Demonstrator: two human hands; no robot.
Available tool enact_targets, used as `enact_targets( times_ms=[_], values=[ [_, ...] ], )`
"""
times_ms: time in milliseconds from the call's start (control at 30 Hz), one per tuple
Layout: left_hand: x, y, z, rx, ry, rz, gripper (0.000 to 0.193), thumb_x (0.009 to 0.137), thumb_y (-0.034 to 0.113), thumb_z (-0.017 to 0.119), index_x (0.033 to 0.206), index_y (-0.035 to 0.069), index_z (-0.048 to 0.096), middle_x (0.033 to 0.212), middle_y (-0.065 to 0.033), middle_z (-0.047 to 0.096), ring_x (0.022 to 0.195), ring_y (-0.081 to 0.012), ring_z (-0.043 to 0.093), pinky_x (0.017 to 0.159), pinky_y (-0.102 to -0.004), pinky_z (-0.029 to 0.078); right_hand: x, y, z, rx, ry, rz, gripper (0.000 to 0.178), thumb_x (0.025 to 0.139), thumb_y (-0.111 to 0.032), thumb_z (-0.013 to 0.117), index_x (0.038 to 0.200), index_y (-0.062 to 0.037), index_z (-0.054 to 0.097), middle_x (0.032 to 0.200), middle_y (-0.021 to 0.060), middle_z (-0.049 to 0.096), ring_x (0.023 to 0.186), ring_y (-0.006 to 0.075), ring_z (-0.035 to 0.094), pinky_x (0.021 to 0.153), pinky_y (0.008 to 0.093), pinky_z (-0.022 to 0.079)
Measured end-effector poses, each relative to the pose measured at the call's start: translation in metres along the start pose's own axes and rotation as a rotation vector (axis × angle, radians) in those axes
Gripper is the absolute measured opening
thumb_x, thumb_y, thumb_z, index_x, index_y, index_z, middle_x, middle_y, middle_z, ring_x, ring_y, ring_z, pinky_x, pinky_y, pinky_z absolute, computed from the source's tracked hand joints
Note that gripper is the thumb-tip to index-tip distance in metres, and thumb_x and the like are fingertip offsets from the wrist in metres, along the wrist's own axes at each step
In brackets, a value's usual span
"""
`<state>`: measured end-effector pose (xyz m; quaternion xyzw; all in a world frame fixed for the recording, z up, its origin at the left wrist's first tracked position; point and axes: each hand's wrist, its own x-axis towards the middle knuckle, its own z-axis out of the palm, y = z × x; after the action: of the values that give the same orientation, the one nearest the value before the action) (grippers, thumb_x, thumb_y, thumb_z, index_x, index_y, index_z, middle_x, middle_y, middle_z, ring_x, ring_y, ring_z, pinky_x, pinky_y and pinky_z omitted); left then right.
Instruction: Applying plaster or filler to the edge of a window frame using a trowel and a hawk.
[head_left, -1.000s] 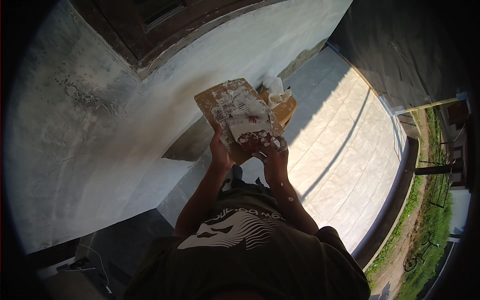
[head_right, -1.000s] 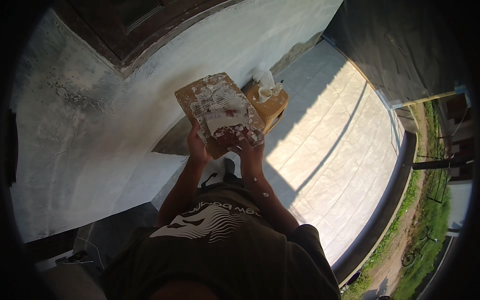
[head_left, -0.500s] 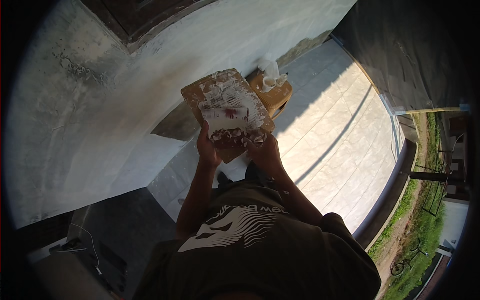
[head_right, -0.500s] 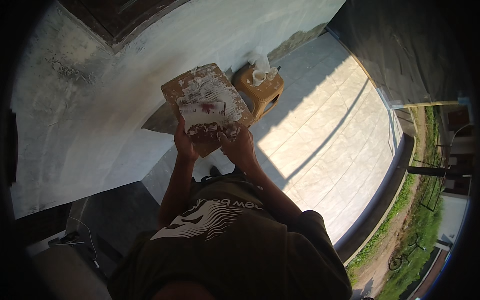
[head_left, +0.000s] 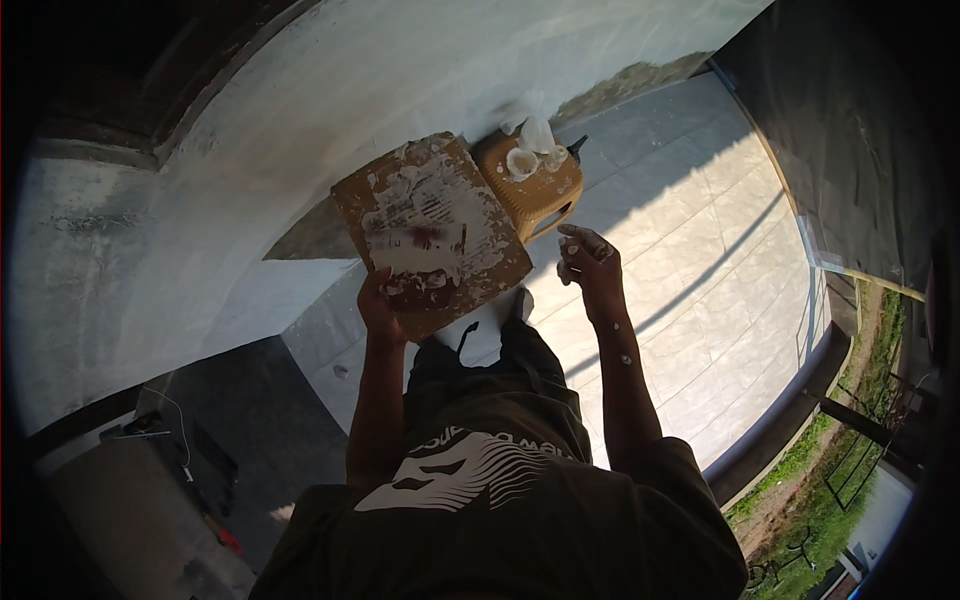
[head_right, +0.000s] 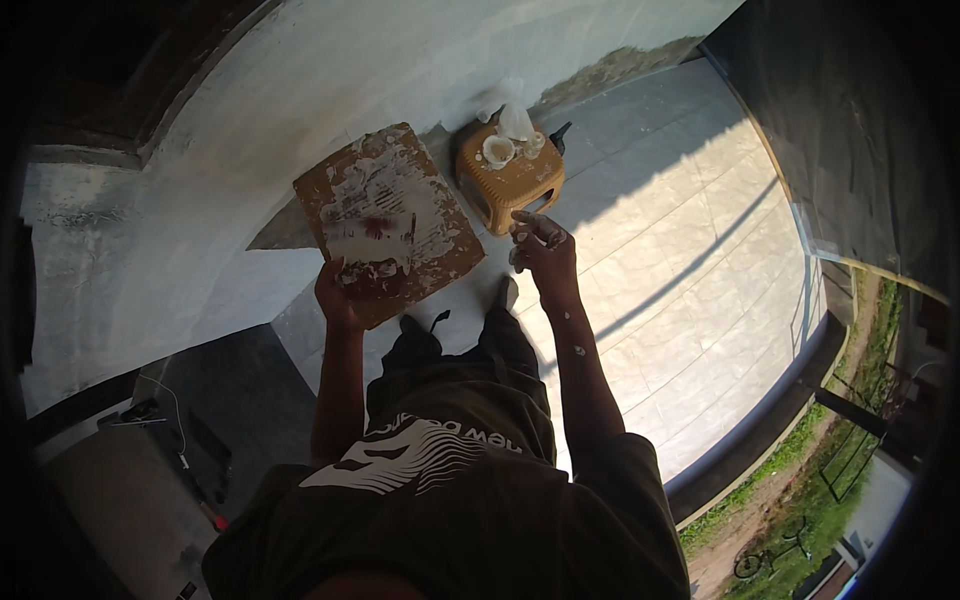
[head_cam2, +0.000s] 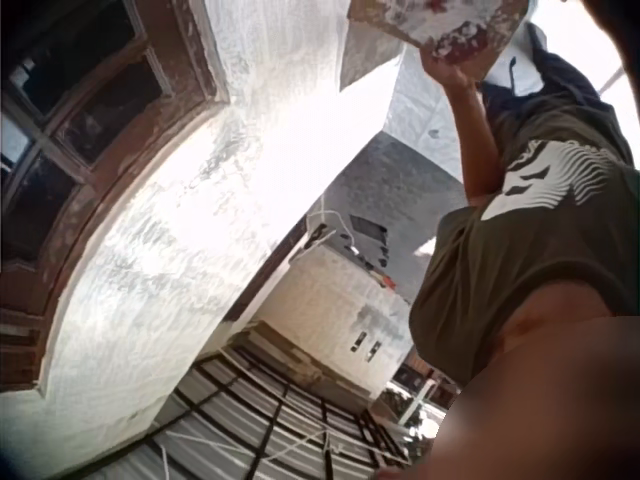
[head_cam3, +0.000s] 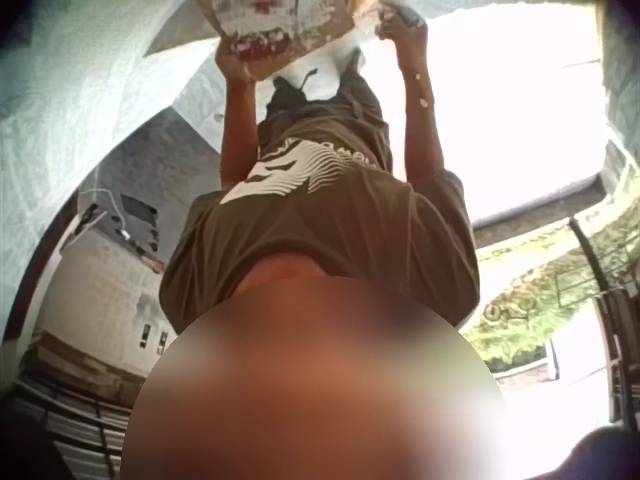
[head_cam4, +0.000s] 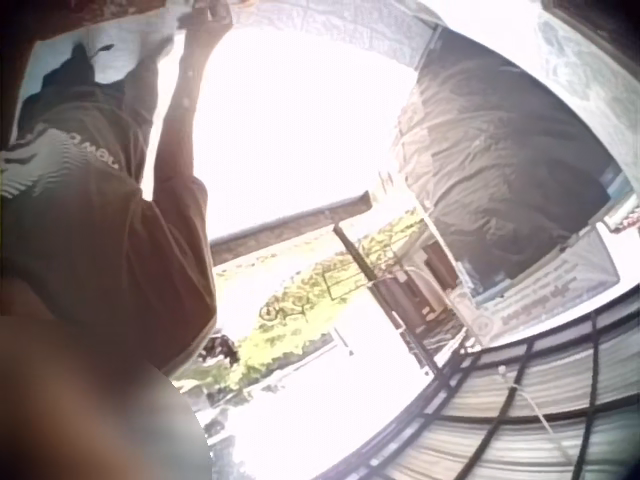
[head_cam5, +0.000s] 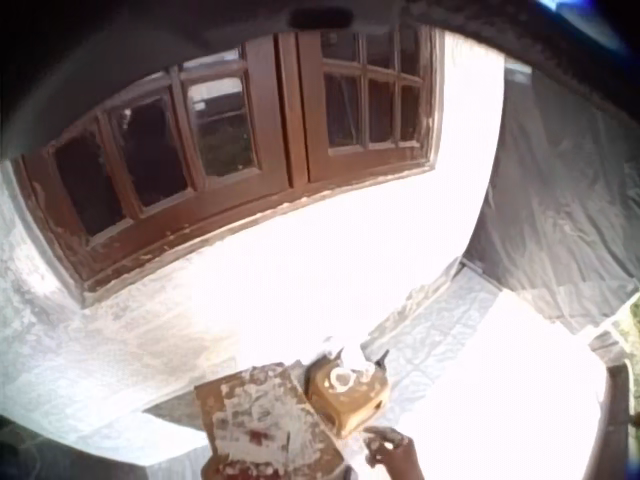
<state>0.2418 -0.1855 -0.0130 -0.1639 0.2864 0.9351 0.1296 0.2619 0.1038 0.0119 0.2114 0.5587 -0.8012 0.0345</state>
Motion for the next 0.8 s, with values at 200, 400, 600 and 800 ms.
enact_targets(
  times_ms=[200, 400, 600, 800],
  values=[
    [0.011, -0.005, -0.007, 0.084, 0.110, 0.074, 0.039, 0.082, 0.017, 0.049, 0.116, -0.002, 0.050, 0.106, -0.0152, 0.060, 0.094, -0.0279, 0.061, 0.084, -0.0399, 0.050, 0.133, 0.111, -0.077, -0.091, 0.078, 0.193, 0.036, 0.079, -0.013, 0.061, 0.110, 0.0036, 0.056, 0.082, 0.0076, 0.064, 0.058, 0.0106, 0.059, 0.049, 0.0209, 0.045],
    [0.027, -0.018, -0.019, 0.194, 0.301, 0.103, 0.032, 0.082, 0.017, 0.049, 0.106, -0.003, 0.054, 0.096, -0.0143, 0.063, 0.085, -0.0261, 0.064, 0.076, -0.0378, 0.053, 0.230, 0.228, -0.099, -0.550, 0.127, 0.011, 0.051, 0.071, -0.013, 0.071, 0.116, 0.0015, 0.053, 0.086, 0.0070, 0.063, 0.071, 0.0144, 0.061, 0.061, 0.0274, 0.050],
    [0.028, -0.021, -0.028, 0.183, 0.357, 0.130, 0.030, 0.082, 0.015, 0.049, 0.102, -0.006, 0.055, 0.090, -0.0164, 0.064, 0.078, -0.0258, 0.065, 0.069, -0.0364, 0.055, 0.284, 0.274, -0.074, -0.721, 0.376, -0.369, 0.074, 0.062, -0.017, 0.080, 0.125, -0.0011, 0.045, 0.104, 0.0133, 0.058, 0.093, 0.0233, 0.058, 0.082, 0.0345, 0.047],
    [0.020, -0.013, -0.042, 0.209, 0.494, 0.070, 0.037, 0.078, 0.019, 0.051, 0.105, -0.005, 0.056, 0.096, -0.0179, 0.064, 0.082, -0.0293, 0.065, 0.075, -0.0404, 0.054, 0.306, 0.248, -0.017, -0.471, 0.333, -0.418, 0.075, 0.057, -0.021, 0.083, 0.120, -0.0046, 0.045, 0.116, 0.0160, 0.055, 0.106, 0.0305, 0.055, 0.086, 0.0405, 0.046]
  ],
)
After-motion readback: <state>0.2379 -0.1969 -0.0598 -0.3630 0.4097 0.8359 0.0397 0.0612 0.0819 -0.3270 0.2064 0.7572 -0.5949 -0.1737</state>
